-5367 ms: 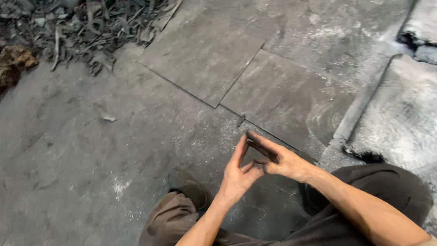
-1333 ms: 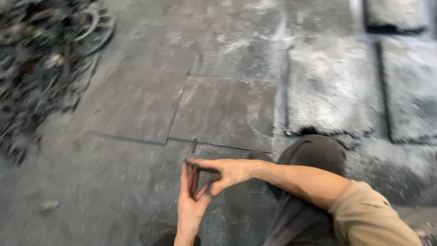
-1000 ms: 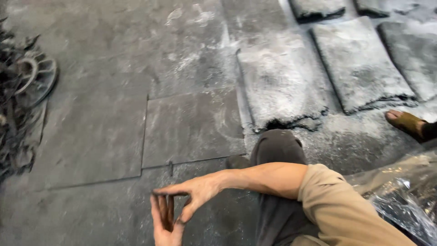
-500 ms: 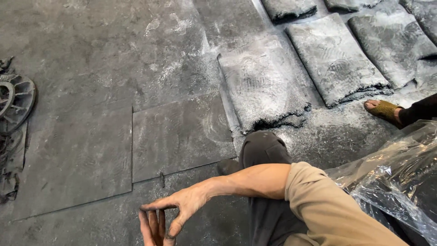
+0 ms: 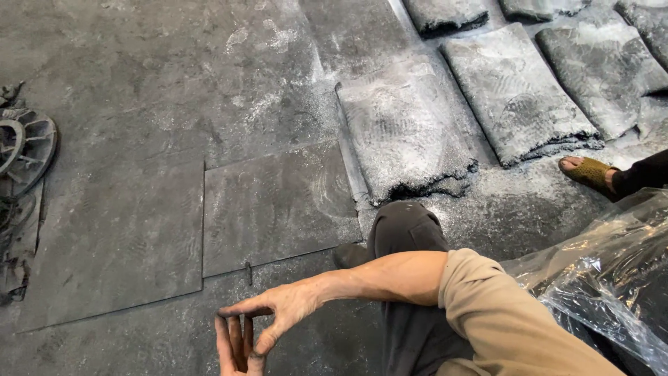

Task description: Inspecting and handling flexible rubber or synthetic material sheets in a workshop.

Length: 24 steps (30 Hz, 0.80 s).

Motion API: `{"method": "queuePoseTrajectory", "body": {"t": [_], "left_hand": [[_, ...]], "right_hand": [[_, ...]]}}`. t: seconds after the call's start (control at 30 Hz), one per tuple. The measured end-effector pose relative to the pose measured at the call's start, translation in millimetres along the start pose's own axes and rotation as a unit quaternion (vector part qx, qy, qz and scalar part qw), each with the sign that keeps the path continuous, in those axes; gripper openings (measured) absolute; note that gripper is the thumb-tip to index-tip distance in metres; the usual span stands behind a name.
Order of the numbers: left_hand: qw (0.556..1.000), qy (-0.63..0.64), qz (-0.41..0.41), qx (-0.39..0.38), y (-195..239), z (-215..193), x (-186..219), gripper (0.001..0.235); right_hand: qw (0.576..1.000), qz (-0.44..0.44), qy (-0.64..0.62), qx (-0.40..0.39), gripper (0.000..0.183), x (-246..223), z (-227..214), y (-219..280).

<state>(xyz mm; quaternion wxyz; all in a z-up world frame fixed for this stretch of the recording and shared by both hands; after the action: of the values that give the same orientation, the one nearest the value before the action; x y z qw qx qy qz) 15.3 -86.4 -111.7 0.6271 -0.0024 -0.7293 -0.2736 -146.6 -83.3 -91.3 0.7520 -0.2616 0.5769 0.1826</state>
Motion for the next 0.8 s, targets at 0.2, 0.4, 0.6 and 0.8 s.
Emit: {"method": "queuePoseTrajectory", "body": {"t": [0.2,0.4,0.6,0.8], "left_hand": [[0.999,0.03,0.035,-0.024,-6.7,-2.0,-10.1,0.113],[1.0,-0.004,0.001,-0.014,4.1,1.7,7.2,0.113],[1.0,-0.001,-0.011,-0.002,0.9,-2.5,-1.3,0.116],[0.999,0.009,-0.04,-0.012,2.6,5.4,11.0,0.119]], "right_hand": [[0.999,0.024,-0.018,0.013,0.116,-5.7,-3.3,1.2],[1.0,0.012,-0.013,0.009,0.115,5.9,-0.7,0.0],[1.0,0.012,-0.02,0.012,0.118,0.8,0.4,0.8],[1.0,0.022,-0.005,0.01,0.12,0.1,-1.0,1.7]]}}
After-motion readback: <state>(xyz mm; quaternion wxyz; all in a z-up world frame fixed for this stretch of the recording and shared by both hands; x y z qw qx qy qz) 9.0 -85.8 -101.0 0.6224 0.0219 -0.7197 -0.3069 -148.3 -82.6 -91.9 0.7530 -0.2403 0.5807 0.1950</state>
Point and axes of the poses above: each hand's wrist, its own y-axis away from the middle knuckle, its own z-axis out of the palm, x = y × z, the point moved 6 cm from there along -y, towards the middle knuckle, and after that the axes turned 8 degrees about -z, right-handed, at the moved point
